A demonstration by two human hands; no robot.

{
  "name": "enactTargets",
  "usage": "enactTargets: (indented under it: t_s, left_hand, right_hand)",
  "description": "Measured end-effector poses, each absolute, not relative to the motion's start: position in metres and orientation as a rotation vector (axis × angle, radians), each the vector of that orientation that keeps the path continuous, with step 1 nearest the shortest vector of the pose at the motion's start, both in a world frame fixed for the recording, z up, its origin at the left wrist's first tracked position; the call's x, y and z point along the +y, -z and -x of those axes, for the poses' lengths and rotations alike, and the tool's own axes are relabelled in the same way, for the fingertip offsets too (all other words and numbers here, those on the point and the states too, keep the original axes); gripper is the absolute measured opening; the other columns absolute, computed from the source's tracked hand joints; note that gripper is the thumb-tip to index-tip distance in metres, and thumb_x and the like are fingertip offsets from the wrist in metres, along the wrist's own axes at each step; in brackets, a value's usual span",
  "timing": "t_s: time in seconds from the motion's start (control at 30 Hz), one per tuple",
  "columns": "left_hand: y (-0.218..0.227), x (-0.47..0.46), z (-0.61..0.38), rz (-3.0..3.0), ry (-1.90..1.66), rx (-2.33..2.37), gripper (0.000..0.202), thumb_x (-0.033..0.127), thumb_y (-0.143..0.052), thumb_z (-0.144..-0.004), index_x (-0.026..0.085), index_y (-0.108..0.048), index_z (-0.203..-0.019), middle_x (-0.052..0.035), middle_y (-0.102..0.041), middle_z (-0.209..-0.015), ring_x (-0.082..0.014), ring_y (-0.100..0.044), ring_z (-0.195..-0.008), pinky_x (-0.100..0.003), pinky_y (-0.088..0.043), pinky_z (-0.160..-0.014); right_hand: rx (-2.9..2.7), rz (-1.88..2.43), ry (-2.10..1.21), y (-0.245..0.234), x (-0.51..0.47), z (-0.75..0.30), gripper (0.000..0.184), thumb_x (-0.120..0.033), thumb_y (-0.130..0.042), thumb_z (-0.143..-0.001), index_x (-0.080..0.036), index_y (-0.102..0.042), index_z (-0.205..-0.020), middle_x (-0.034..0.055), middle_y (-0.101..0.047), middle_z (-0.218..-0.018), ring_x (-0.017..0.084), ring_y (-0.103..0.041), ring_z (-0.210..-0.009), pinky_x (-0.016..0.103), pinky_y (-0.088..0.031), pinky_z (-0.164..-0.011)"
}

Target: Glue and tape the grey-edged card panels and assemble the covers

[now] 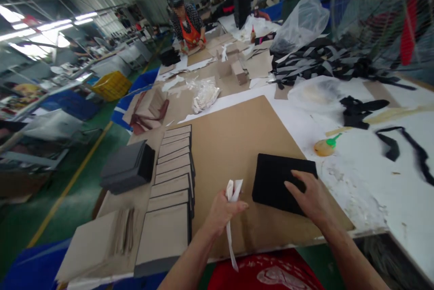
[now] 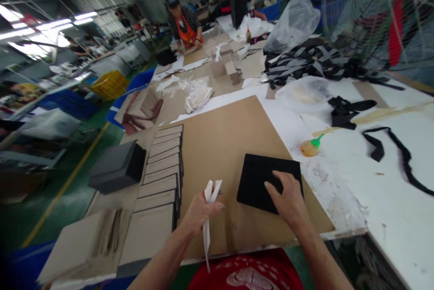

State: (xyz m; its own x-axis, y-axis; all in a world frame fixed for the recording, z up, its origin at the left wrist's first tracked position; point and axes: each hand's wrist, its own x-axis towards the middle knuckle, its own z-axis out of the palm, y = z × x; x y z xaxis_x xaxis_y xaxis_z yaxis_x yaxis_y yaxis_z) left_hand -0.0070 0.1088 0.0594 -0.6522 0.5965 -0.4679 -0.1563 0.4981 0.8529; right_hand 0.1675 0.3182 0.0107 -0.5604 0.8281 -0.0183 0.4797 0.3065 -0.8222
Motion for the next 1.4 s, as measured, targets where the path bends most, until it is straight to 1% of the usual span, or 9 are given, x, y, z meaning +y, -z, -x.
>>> enactTargets:
  t_s: [0.13,0.27,0.43,0.7,0.87,1.0,1.17,1.3,1.4]
  left_hand:
    - [-0.077,0.103,-0.018,-0.374,-1.287,1.906,0.041,0.032,-0.082,-0.055,0.014,-0.065,-0.087,0.0056,-0.05,-0.067,-0.0096,-0.039,-0.061,-0.022,-0.032,-0.055]
    - [-0.099,0.092,-0.048,-0.383,-1.256,2.001,0.044,0.035,-0.087,-0.052,0.015,-0.061,-0.081,0.0081,-0.042,-0.063,-0.0082,-0.031,-0.059,-0.021,-0.027,-0.052]
    - [-0.115,0.073,-0.076,-0.314,-1.238,2.086,0.045,0.033,-0.088,-0.052,0.015,-0.065,-0.086,0.0058,-0.052,-0.068,-0.0093,-0.04,-0.063,-0.021,-0.032,-0.056]
    - [-0.093,0.039,-0.061,-0.102,-1.51,1.717,0.05,0.053,-0.078,-0.059,0.015,-0.065,-0.087,0.002,-0.059,-0.066,-0.0107,-0.049,-0.053,-0.022,-0.04,-0.048]
    - [-0.072,0.016,-0.05,0.023,-1.446,1.719,0.032,0.036,-0.082,-0.055,0.015,-0.061,-0.067,0.0043,-0.053,-0.052,-0.0081,-0.045,-0.045,-0.021,-0.036,-0.044]
    - [-0.063,-0.027,-0.018,0.042,-1.506,1.719,0.031,0.038,-0.079,-0.058,0.017,-0.059,-0.067,0.0062,-0.049,-0.05,-0.0072,-0.041,-0.044,-0.02,-0.031,-0.043]
    - [-0.074,-0.08,0.056,-0.093,-1.629,1.67,0.035,0.043,-0.08,-0.059,0.017,-0.058,-0.068,0.0069,-0.047,-0.053,-0.0061,-0.038,-0.048,-0.019,-0.029,-0.044]
    - [-0.072,-0.11,0.084,-0.069,-1.583,1.554,0.039,0.045,-0.081,-0.056,0.017,-0.057,-0.071,0.0069,-0.049,-0.053,-0.0065,-0.04,-0.045,-0.019,-0.031,-0.042]
    - [-0.062,-0.133,0.094,-0.095,-1.458,1.487,0.036,0.039,-0.08,-0.056,0.018,-0.058,-0.075,0.0063,-0.052,-0.054,-0.0072,-0.042,-0.043,-0.02,-0.034,-0.042]
  right_hand:
    - [-2.069,0.697,-1.984,-0.058,0.277,-0.138,0.042,-0.052,-0.057,-0.084,-0.025,-0.059,-0.117,0.0056,-0.065,-0.105,0.018,-0.063,-0.082,0.032,-0.053,-0.073]
    - [-1.982,0.668,-2.384,-0.082,0.258,-0.119,0.044,-0.062,-0.051,-0.085,-0.021,-0.059,-0.097,-0.0006,-0.061,-0.074,0.01,-0.049,-0.052,0.023,-0.036,-0.046]
    - [-2.072,0.467,-2.738,-0.079,0.248,-0.117,0.032,-0.049,-0.066,-0.074,-0.017,-0.062,-0.075,-0.0016,-0.057,-0.061,0.008,-0.043,-0.049,0.023,-0.026,-0.045]
    - [-2.102,0.578,-2.324,-0.081,0.239,-0.12,0.023,-0.043,-0.064,-0.078,-0.02,-0.066,-0.079,-0.0024,-0.057,-0.061,0.009,-0.042,-0.05,0.023,-0.026,-0.045]
    - [-1.826,0.725,-2.38,-0.077,0.186,-0.103,0.032,-0.051,-0.066,-0.077,-0.02,-0.059,-0.073,-0.0018,-0.057,-0.06,0.008,-0.038,-0.044,0.022,-0.025,-0.041]
    - [-1.543,0.9,-2.333,-0.063,0.127,-0.084,0.037,-0.057,-0.061,-0.082,-0.02,-0.059,-0.08,-0.0022,-0.054,-0.06,0.007,-0.036,-0.045,0.021,-0.022,-0.041]
    - [-1.786,0.798,-2.295,-0.075,0.079,-0.049,0.045,-0.06,-0.053,-0.087,-0.021,-0.066,-0.103,0.005,-0.066,-0.089,0.009,-0.044,-0.055,0.023,-0.03,-0.047]
    - [-2.094,0.867,-2.298,-0.094,0.041,-0.018,0.036,-0.054,-0.069,-0.075,-0.019,-0.069,-0.079,-0.0005,-0.058,-0.065,0.011,-0.044,-0.057,0.024,-0.034,-0.052]
    - [-2.206,0.933,-2.137,-0.092,0.019,-0.003,0.034,-0.052,-0.066,-0.076,-0.019,-0.068,-0.071,-0.0011,-0.057,-0.063,0.012,-0.047,-0.061,0.025,-0.038,-0.058]
